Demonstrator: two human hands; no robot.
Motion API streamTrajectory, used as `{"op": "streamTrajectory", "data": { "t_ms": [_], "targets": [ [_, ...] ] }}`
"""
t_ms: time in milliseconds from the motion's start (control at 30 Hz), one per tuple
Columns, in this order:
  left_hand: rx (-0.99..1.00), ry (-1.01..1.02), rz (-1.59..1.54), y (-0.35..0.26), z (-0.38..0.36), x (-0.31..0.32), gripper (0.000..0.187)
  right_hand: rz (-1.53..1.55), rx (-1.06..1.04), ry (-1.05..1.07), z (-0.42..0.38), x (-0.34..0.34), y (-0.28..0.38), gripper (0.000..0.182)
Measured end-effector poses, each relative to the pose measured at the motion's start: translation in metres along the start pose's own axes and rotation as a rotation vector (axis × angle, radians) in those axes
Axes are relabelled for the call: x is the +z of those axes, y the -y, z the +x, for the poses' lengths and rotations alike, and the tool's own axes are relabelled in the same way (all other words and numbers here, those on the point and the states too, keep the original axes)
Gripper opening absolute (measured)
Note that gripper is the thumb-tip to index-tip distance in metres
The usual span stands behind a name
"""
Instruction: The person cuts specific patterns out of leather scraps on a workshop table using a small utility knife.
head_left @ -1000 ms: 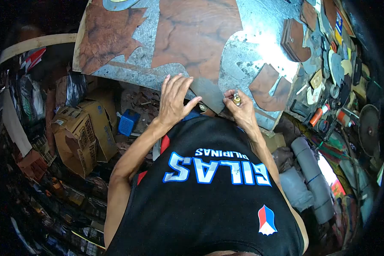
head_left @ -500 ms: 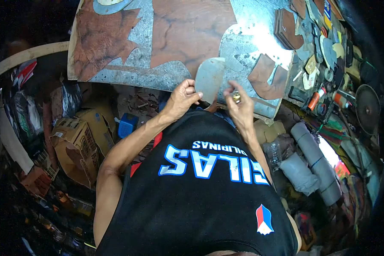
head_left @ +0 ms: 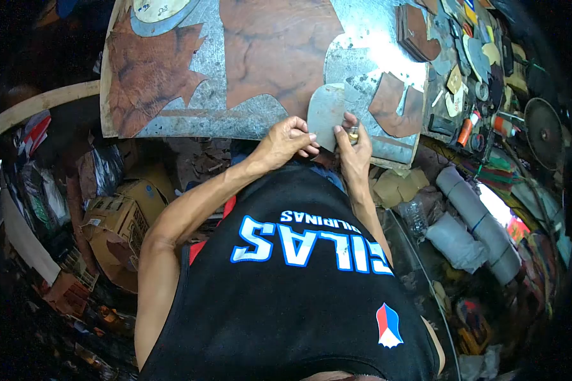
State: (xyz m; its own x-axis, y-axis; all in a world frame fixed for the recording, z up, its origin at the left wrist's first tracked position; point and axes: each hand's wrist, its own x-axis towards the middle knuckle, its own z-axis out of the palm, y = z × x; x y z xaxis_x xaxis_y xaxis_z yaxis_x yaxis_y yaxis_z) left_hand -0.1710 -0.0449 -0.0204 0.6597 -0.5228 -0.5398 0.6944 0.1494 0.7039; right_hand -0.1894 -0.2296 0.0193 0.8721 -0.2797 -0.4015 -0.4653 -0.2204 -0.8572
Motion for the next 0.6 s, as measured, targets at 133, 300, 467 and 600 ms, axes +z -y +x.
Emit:
{"op": "streamTrajectory", "data": {
  "t_ms": [133, 300, 467, 600],
  "targets": [
    [0.001, 0.065, 0.116, -0.003, -0.006, 0.01, 0.021, 0.272, 0.206, -0.014, -0.015, -0.015, -0.001, 0.032],
    [0.727, -0.071, 1.387, -0.035, 0.0, -0.023, 0.037, 0.36, 0.118, -0.153, -0.015, -0.048, -0.007, 0.031],
    [0.753, -0.093, 1.622, -0.034, 0.019, -0.044, 0.046, 0.336, 0.024, -0.173, -0.02, -0.057, -0.014, 0.032],
    [0.793, -0.051, 1.626, -0.027, 0.021, -0.043, 0.055, 0.384, 0.034, -0.209, -0.031, -0.041, -0.016, 0.034]
  ]
}}
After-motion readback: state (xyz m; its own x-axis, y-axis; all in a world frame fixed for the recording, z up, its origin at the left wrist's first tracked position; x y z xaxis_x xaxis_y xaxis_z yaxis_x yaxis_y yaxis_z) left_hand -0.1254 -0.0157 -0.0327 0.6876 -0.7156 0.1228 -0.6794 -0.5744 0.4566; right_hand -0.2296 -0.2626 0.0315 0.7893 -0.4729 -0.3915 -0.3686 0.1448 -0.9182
